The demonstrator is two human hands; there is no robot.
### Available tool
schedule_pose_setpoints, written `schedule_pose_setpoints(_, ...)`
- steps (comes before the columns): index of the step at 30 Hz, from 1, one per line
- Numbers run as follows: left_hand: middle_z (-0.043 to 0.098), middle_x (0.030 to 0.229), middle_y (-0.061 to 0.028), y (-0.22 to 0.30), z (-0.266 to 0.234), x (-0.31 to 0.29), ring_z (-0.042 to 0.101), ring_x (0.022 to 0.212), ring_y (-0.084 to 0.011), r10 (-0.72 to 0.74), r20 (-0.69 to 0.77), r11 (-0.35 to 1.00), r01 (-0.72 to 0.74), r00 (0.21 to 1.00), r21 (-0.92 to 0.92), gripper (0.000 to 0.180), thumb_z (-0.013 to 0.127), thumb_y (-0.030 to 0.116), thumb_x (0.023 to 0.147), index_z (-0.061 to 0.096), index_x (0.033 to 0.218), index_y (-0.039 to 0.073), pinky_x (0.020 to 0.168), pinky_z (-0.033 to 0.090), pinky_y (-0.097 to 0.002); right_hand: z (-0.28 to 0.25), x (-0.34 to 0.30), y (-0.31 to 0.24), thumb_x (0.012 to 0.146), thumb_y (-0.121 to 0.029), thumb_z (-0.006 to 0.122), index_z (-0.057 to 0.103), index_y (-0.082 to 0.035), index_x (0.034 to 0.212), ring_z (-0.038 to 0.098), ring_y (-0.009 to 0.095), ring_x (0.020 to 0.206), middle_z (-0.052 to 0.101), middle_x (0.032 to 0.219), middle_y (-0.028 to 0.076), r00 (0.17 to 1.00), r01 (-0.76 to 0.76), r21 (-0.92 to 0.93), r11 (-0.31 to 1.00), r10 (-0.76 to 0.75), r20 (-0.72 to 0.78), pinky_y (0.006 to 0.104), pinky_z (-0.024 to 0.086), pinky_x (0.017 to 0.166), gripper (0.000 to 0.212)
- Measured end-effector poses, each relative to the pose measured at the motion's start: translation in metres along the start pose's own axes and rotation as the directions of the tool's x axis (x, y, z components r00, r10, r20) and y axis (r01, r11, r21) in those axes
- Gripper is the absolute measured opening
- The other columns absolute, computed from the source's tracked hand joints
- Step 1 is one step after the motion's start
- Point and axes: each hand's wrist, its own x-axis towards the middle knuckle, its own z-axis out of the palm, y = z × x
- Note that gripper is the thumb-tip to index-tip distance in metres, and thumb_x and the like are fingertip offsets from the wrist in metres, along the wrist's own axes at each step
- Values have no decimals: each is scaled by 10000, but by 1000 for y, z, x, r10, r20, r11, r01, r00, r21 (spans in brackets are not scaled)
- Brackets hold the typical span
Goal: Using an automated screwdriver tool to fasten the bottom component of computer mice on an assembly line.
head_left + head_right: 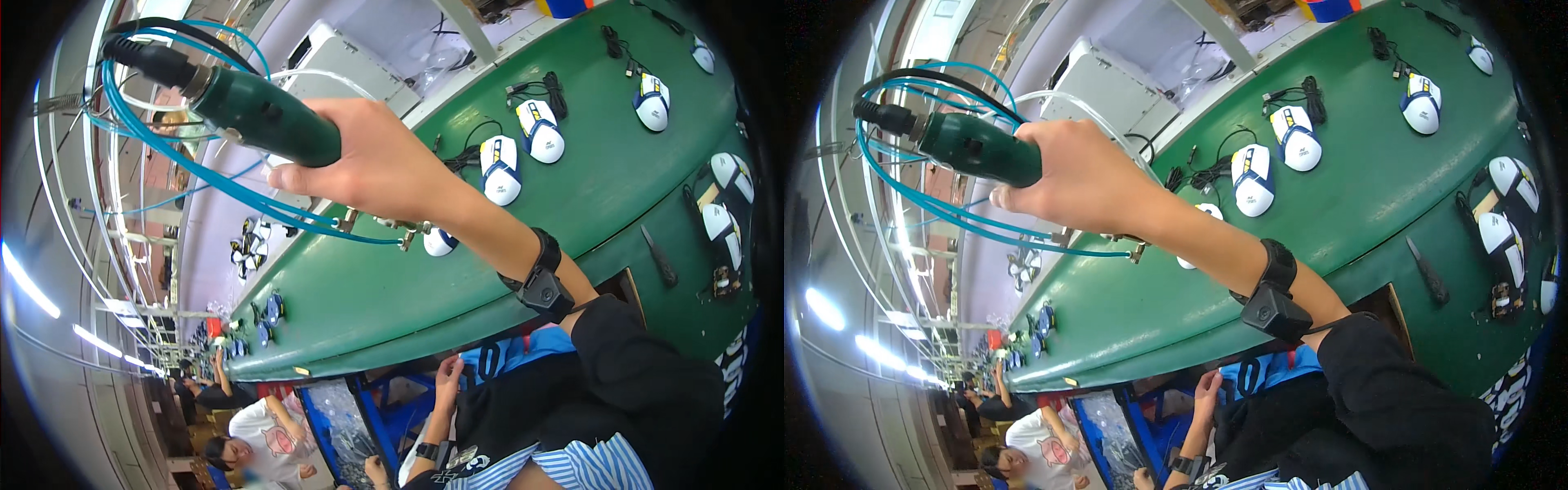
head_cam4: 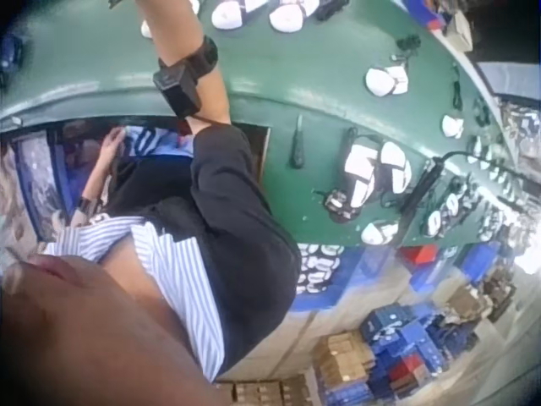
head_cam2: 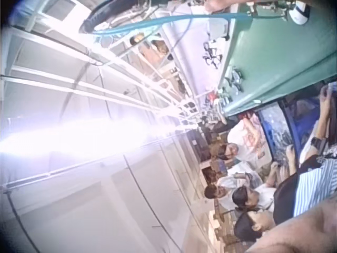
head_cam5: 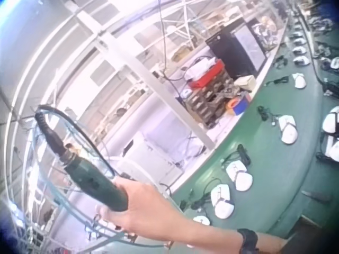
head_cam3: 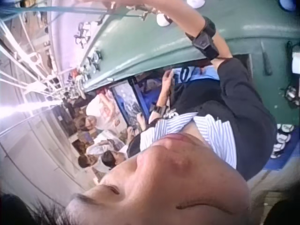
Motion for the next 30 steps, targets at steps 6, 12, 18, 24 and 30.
schedule_pose_setpoints(6, 654, 1013, -109, -9, -19, 1, 603, 892, -170, -75, 133, 943, 27, 988, 332, 568, 695, 450, 845, 590, 1145, -20, 763, 465, -303, 7, -2, -1, 721, -296, 760, 667, 2, 868, 641, 290, 678, 649, 732, 168, 999, -8, -9, 1000, 8, 53, 370, 483, 672, 344)
schedule_pose_setpoints(12, 659, 1074, -179, -9, -23, -6, 636, 918, -268, 46, 201, 803, -156, 978, 575, 541, 632, 400, 899, 583, 1174, -62, 823, 486, -339, 6, -7, -6, 720, -296, 754, 658, 0, 837, 631, 292, 662, 635, 709, 169, 998, -16, 17, 1000, 15, 53, 369, 477, 660, 333)
schedule_pose_setpoints(18, 643, 1016, -76, -8, -19, -31, 593, 881, -140, -41, -147, 982, 12, 988, -190, 297, 539, 156, 958, 570, 1177, -44, 790, 480, -282, 10, -7, 9, 703, -296, 743, 658, -11, 804, 613, 302, 646, 628, 675, 164, 999, -4, 69, 998, 1, 48, 373, 469, 650, 315)
schedule_pose_setpoints(24, 634, 955, -60, 9, -28, -40, 603, 804, -144, -190, 101, 974, 201, 977, -107, 365, 650, 288, 917, 570, 1112, -10, 713, 498, -280, 15, -12, 3, 743, -326, 712, 657, -4, 795, 590, 270, 617, 619, 663, 135, 993, 97, -88, 991, -90, 75, 358, 460, 619, 331)
schedule_pose_setpoints(30, 653, 842, -23, 15, -34, -53, 572, 716, -78, -369, 381, 926, 301, 848, 229, 343, 686, 339, 889, 681, 955, 3, 605, 444, -245, 11, -19, -8, 839, -206, 668, 586, 29, 815, 537, 127, 597, 583, 672, 46, 963, 216, 119, 969, -232, 139, 309, 427, 575, 250)
